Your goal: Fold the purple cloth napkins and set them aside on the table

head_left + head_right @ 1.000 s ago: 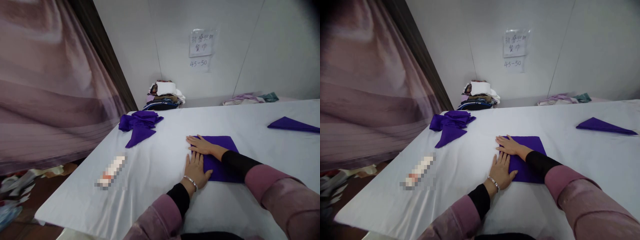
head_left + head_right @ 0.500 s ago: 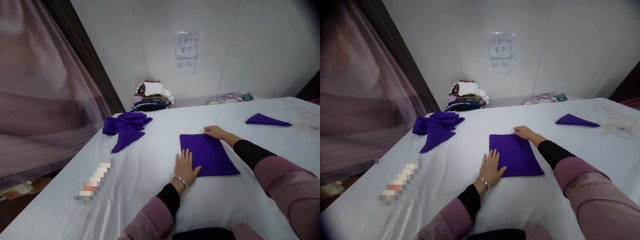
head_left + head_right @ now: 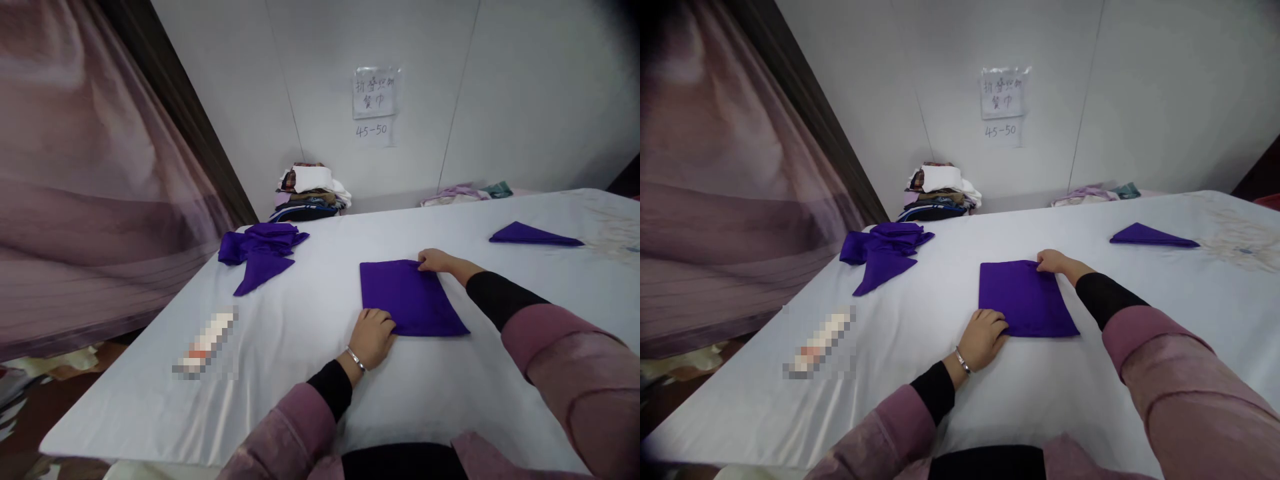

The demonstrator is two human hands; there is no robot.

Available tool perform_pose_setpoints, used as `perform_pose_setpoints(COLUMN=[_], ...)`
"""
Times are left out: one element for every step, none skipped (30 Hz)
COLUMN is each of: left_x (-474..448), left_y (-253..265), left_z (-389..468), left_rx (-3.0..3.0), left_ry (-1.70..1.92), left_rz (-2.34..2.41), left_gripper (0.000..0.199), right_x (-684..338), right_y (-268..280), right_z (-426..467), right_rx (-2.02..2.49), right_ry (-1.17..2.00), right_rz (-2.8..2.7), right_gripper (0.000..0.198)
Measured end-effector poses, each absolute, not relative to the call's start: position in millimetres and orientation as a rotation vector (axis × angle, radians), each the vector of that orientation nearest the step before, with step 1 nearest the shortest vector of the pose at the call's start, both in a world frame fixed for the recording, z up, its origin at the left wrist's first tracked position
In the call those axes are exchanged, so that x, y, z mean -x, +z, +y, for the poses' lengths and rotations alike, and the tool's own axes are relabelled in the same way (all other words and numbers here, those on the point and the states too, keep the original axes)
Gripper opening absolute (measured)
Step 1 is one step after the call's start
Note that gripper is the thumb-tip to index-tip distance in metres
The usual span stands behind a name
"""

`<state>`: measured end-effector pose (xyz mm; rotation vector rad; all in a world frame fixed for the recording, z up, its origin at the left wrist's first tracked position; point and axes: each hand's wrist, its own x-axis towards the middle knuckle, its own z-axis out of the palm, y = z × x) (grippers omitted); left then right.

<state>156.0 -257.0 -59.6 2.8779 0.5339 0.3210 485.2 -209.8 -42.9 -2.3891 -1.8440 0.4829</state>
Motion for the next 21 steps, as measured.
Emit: perform_pose_setpoints(left_x=[-154.3,-151.3,-146.7,-140.5,-132.9,-124.2,-114.9,-105.8,-97.4,-90.4,-85.2,-82.1,-81.0,-81.9,-84.3,-87.9,-92.2,-96.6,-100.7,-104.3,-107.1], left_y=[-60.3,-60.6,-60.4,-59.6,-58.1,-56.2,-54.0,-52.0,-50.5,-49.8,-50.0,-51.2,-53.2,-55.7,-58.4,-61.1,-63.3,-65.1,-66.5,-67.5,-68.3], left_z=[-250.0,-240.0,-227.1,-212.0,-195.4,-178.4,-162.2,-148.2,-137.4,-130.6,-128.3,-130.5,-136.7,-146.3,-158.2,-171.3,-184.6,-197.0,-207.8,-216.6,-223.3], left_rx=[-2.903,-2.930,-2.957,-2.978,-2.986,-2.986,-2.977,-2.947,-2.893,-2.836,-2.780,-2.735,-2.704,-2.687,-2.680,-2.680,-2.684,-2.692,-2.705,-2.720,-2.733], left_ry=[0.322,0.326,0.332,0.340,0.354,0.357,0.358,0.373,0.400,0.438,0.486,0.536,0.581,0.615,0.632,0.633,0.620,0.596,0.566,0.527,0.480], left_rz=[0.547,0.572,0.613,0.668,0.751,0.845,0.955,1.092,1.210,1.287,1.330,1.328,1.291,1.230,1.156,1.079,1.010,0.960,0.929,0.920,0.928], left_gripper=[0.018,0.018,0.019,0.020,0.021,0.023,0.025,0.027,0.029,0.030,0.031,0.030,0.029,0.027,0.026,0.027,0.028,0.030,0.032,0.036,0.041], right_x=[-484.8,-483.3,-480.1,-474.7,-466.8,-456.4,-444.0,-430.5,-417.0,-404.8,-395.1,-388.5,-385.3,-384.9,-386.5,-388.6,-389.9,-389.1,-385.6,-378.9,-369.4], right_y=[-40.4,-38.2,-36.3,-34.9,-34.2,-34.1,-34.6,-35.4,-36.6,-37.7,-38.6,-39.1,-39.3,-39.0,-38.4,-37.6,-36.9,-36.4,-36.1,-36.2,-36.8], right_z=[-214.4,-220.4,-227.9,-236.9,-247.3,-259.0,-271.7,-284.8,-297.9,-310.4,-321.6,-331.1,-338.3,-343.0,-345.2,-344.8,-342.2,-337.7,-331.4,-323.9,-315.3], right_rx=[2.393,2.395,2.397,2.396,2.381,2.349,2.301,2.216,2.129,2.061,2.034,2.052,2.116,2.211,2.310,2.378,2.394,2.352,2.259,2.135,2.007], right_ry=[0.502,0.527,0.558,0.590,0.645,0.735,0.840,0.998,1.156,1.265,1.329,1.328,1.262,1.129,0.943,0.743,0.569,0.448,0.389,0.375,0.378], right_rz=[-1.807,-1.766,-1.727,-1.697,-1.664,-1.618,-1.573,-1.489,-1.402,-1.356,-1.331,-1.345,-1.400,-1.474,-1.554,-1.629,-1.688,-1.739,-1.791,-1.849,-1.909], right_gripper=[0.020,0.022,0.024,0.028,0.031,0.034,0.036,0.038,0.040,0.042,0.040,0.037,0.034,0.031,0.030,0.030,0.032,0.035,0.039,0.044,0.048])
